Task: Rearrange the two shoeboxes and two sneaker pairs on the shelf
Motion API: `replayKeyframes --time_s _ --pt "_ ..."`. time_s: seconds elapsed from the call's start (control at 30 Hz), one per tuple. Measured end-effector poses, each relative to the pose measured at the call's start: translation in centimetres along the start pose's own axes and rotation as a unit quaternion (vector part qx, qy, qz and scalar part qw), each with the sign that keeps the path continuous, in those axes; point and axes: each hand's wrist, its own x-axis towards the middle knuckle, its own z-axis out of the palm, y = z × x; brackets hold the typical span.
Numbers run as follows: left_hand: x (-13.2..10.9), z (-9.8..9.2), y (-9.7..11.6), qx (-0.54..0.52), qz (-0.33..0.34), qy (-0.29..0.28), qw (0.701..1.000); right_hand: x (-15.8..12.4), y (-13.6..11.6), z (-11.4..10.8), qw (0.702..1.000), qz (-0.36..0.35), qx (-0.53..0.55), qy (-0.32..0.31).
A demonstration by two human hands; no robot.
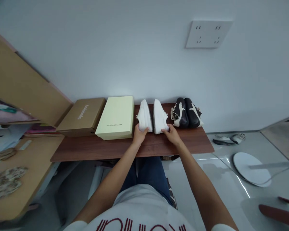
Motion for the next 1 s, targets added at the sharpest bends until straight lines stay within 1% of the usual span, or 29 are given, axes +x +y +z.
replayKeyframes --time_s 0.1,0.13,0.2,0.3,0.4,0.53,0.6,0.67,0.8,0.9,1.0 --pt "0.4 -0.8 0.7 -0.024 -0.055 -0.05 0.997 0.5 -0.5 -0.6 0.998 -0.028 0.019 -0.048" --pt "0.5 -1.1 1.0 -0.015 -0.058 -0.061 0.996 0.6 -0.8 -0.9 0.997 -0.041 0.019 -0.061" --pt "0.4 -1.5 1.8 0.035 -0.035 -0.076 0.996 0.6 -1.7 -1.6 0.995 -0.069 -0.014 -0.072" --pt "0.1 -1.9 3.4 0.173 0.019 -0.086 0.981 0.5 -3.8 -2.8 0.983 -0.104 -0.141 -0.057" --pt "-0.2 -2.0 5.5 0.292 0.054 -0.101 0.95 0.3 -6.4 -3.5 0.953 -0.117 -0.275 -0.049" --pt "-0.5 -1.7 7.7 0.393 0.109 -0.133 0.903 0.3 -9.3 -2.7 0.898 -0.095 -0.423 -0.079" --pt "-0.5 -1.4 8.3 0.425 0.13 -0.143 0.884 0.5 -10.1 -1.9 0.876 -0.086 -0.464 -0.101" --pt "-0.4 -1.3 8.5 0.442 0.147 -0.15 0.872 0.6 -10.6 -1.1 0.861 -0.087 -0.487 -0.121" --pt "0.0 -1.1 8.6 0.466 0.165 -0.157 0.855 1.0 -11.0 0.0 0.841 -0.095 -0.513 -0.145" --pt "0.4 -1.1 8.5 0.485 0.168 -0.16 0.843 1.3 -11.4 0.2 0.835 -0.097 -0.521 -0.148" --pt "0.8 -1.2 8.4 0.495 0.165 -0.157 0.838 1.6 -11.9 0.3 0.832 -0.101 -0.523 -0.152"
